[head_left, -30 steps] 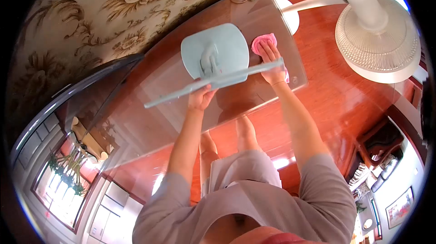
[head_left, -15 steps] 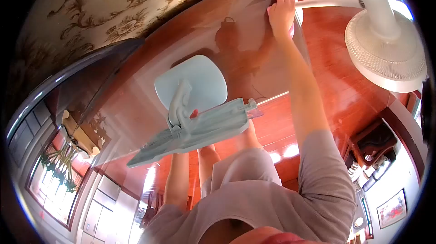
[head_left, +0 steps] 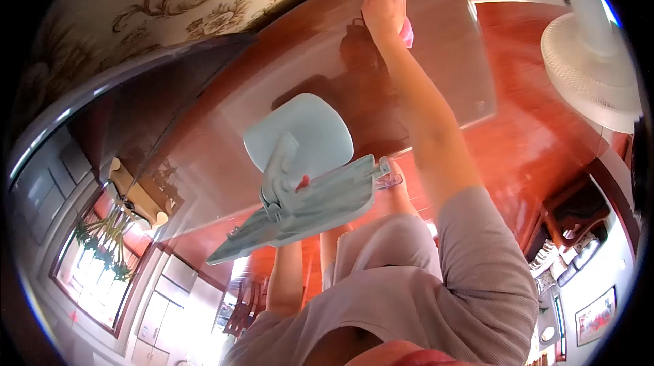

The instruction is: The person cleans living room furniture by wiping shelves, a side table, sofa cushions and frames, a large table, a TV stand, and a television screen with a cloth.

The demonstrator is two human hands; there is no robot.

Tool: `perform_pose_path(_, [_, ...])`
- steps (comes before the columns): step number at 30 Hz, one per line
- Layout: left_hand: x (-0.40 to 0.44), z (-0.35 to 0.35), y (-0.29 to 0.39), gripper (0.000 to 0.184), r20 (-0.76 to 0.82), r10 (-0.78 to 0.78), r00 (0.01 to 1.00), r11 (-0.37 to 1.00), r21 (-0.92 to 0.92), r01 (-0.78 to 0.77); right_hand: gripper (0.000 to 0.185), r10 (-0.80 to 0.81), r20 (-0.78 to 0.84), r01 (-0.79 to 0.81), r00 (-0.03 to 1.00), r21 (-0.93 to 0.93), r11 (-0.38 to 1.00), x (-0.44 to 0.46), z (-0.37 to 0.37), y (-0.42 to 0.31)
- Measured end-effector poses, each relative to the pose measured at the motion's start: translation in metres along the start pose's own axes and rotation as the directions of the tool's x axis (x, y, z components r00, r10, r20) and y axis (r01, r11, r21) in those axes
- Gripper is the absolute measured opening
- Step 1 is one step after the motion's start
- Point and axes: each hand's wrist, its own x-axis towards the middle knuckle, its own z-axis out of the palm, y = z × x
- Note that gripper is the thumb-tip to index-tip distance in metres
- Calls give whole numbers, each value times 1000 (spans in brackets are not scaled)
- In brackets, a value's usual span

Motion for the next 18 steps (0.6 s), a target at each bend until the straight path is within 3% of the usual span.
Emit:
perform_pose_path(3, [-24,-35,15,27,-12,63,998,996,56,-62,47,26,59,-21,998,-84,996,-26,33,-26])
perform_pose_path(4, [-33,-47,17,22,-20,90,996,993,79,-88,45,47,112,-64,993,153,986,-38,43,-44])
perform_pose_path(5, [-37,-52,17,18,-31,117,993,989,99,-114,43,54,217,-177,975,597,783,-57,54,-71])
perform_pose_path(6, [-38,-46,20,18,-35,117,992,989,100,-113,41,3,303,-300,953,940,163,-79,66,-101])
perform_pose_path(7, [-39,-32,28,15,-13,89,996,994,68,-88,39,-114,322,-341,940,861,-377,-114,73,-132])
perform_pose_path(9, [-52,-9,42,13,-256,-12,967,985,-170,-33,41,-273,331,-414,904,512,-752,-174,69,-183])
perform_pose_path(10, [-52,-9,45,13,-259,-10,966,985,-169,-35,34,-363,529,-642,767,638,-425,-224,70,-202])
perform_pose_path(12, [-55,-6,52,13,-174,8,985,993,-118,-29,28,-352,725,-782,592,622,-35,-247,52,-210])
perform_pose_path(14, [-61,-26,64,15,-171,-36,985,985,-171,6,30,-496,622,-582,606,772,255,-245,26,-185])
perform_pose_path(16, [-61,-42,62,18,-150,-106,983,962,-265,63,32,-638,543,-266,546,835,482,-217,-16,-142])
perform_pose_path(17, [-58,-43,57,19,-141,-133,981,950,-300,85,32,-645,603,-351,469,798,491,-189,-36,-119])
perform_pose_path(18, [-46,-37,47,22,-190,-109,976,974,-215,67,32,-646,658,-428,389,749,505,-162,-54,-96])
